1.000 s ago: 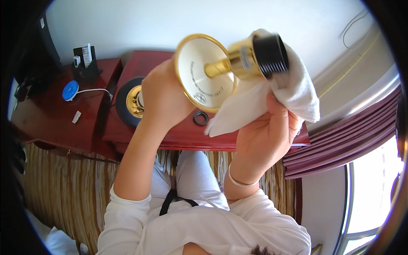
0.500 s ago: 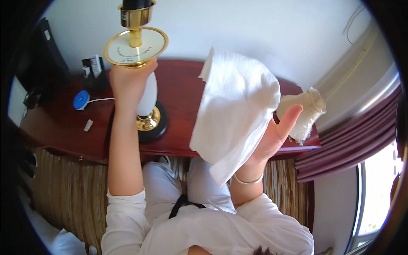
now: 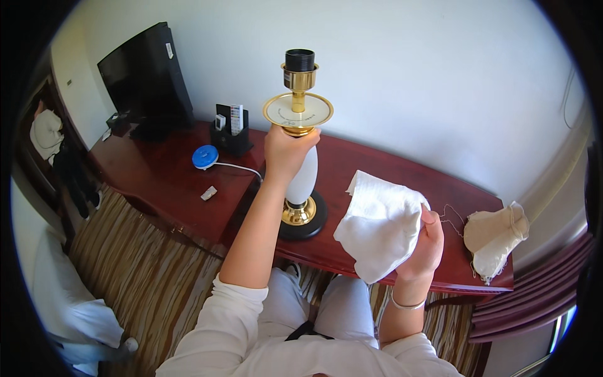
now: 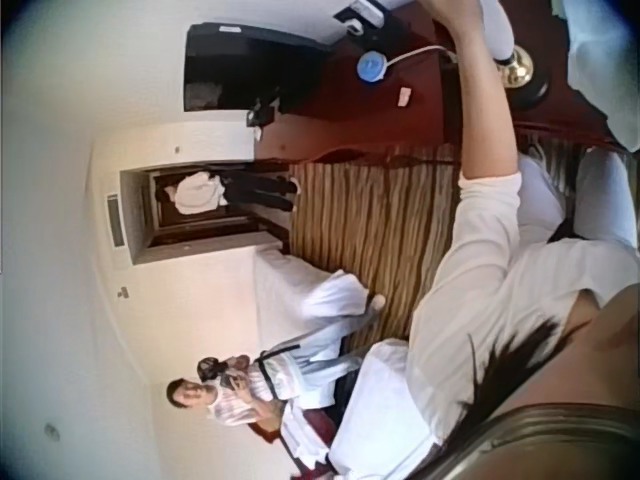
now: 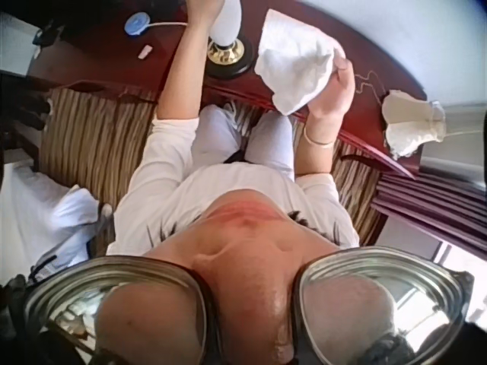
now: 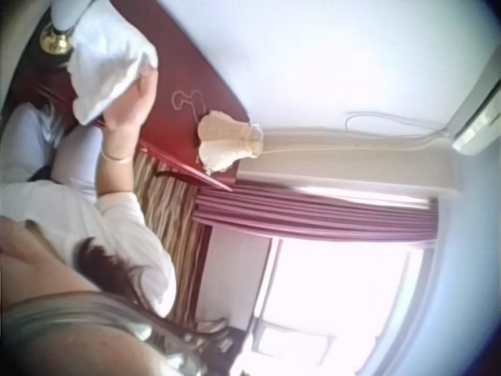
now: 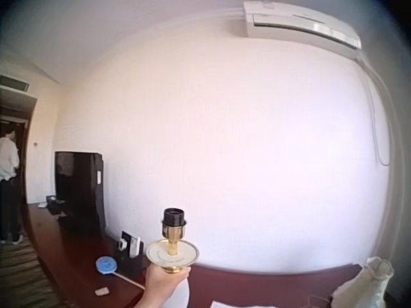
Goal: The person sits on the floor and wipes a black lamp ring and the lamp base with a white cloth. They rotate the ring to clean all sides, then wipe the lamp's socket and body before placing the ring on the table.
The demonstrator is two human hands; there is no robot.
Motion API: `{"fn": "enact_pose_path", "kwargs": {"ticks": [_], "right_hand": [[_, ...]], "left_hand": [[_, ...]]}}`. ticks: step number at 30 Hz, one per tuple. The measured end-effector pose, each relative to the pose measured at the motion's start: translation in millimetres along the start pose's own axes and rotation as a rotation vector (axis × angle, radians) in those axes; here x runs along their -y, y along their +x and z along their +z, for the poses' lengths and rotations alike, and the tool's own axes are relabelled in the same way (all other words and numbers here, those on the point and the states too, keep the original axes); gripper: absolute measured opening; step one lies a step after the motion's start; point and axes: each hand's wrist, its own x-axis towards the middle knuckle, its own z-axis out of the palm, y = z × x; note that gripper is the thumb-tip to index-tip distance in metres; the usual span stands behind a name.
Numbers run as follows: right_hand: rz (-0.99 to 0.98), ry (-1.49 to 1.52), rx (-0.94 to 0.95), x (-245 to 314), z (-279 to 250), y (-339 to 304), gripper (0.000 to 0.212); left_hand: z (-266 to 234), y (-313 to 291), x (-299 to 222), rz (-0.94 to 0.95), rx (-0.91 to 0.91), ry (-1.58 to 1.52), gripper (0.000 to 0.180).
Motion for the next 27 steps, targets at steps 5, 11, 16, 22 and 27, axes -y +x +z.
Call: {"fn": "enact_pose_path", "kwargs": {"ticks": [5,11,16,22,27], "right_hand": [[0.025,-0.044,-0.013,-3,6,2,0.039],[0.039,-0.103,-0.007,-14,8,11,0.042],[0.051,-0.370,0.060,-30,23,18,0.036],[0.169,-0.425,0.034,-31,36,18,0.025],[0.018,-0.585,0.034,-32,22,14,0.019]], "left_hand": [[-1,-36,9,0.093,-0.188,0.176,0.053],[-21,-124,-57,0.181,0.056,-0.154,0.027],[-25,-114,-78,-0.238,0.249,-0.424,0.028],[-24,-114,-85,-0.163,0.056,-0.489,0.019],[-28,-111,-80,-0.182,0.020,-0.389,0.017]]}}
